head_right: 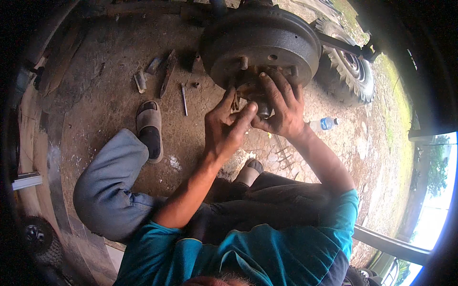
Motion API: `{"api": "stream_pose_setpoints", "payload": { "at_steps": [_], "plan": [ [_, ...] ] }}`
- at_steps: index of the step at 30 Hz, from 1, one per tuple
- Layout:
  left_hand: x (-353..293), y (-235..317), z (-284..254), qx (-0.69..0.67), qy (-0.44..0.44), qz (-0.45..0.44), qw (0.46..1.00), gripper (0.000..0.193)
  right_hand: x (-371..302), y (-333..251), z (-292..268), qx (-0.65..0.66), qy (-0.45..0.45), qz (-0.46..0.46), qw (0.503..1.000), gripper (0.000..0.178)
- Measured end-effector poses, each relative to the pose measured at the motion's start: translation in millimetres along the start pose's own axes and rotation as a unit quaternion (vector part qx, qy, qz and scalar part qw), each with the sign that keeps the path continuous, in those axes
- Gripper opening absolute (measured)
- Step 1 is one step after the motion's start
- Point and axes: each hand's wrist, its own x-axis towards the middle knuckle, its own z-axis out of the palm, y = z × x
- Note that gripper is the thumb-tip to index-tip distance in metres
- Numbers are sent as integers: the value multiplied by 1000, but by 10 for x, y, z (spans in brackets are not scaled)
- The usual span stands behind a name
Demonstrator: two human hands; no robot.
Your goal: The person sits on the ground and works on a vehicle wheel hub, using their hands to manipulate and remove a metal retaining clip. They then use a metal tool to pry and adjust components within the hub assembly.
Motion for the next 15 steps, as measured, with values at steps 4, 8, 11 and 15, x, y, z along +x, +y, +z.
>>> {"api": "stream_pose_setpoints", "payload": {
  "at_steps": [4,8,11,15],
  "plan": [
    [79,137,-81,0,-49,-42,998,61,-30,-14,2,-1,-3,5,1000,84],
    [37,99,-15,-25,-11,-2,1000,59,-8,8,1,3,1,1,1000,85],
    [124,12,-42,-1,-14,-15,1000,64,-13,6,21,-3,7,-6,1000,86],
    [-3,8,41,-24,16,23,999,67,-22,0,-14,4,-13,8,1000,91]
  ]
}}
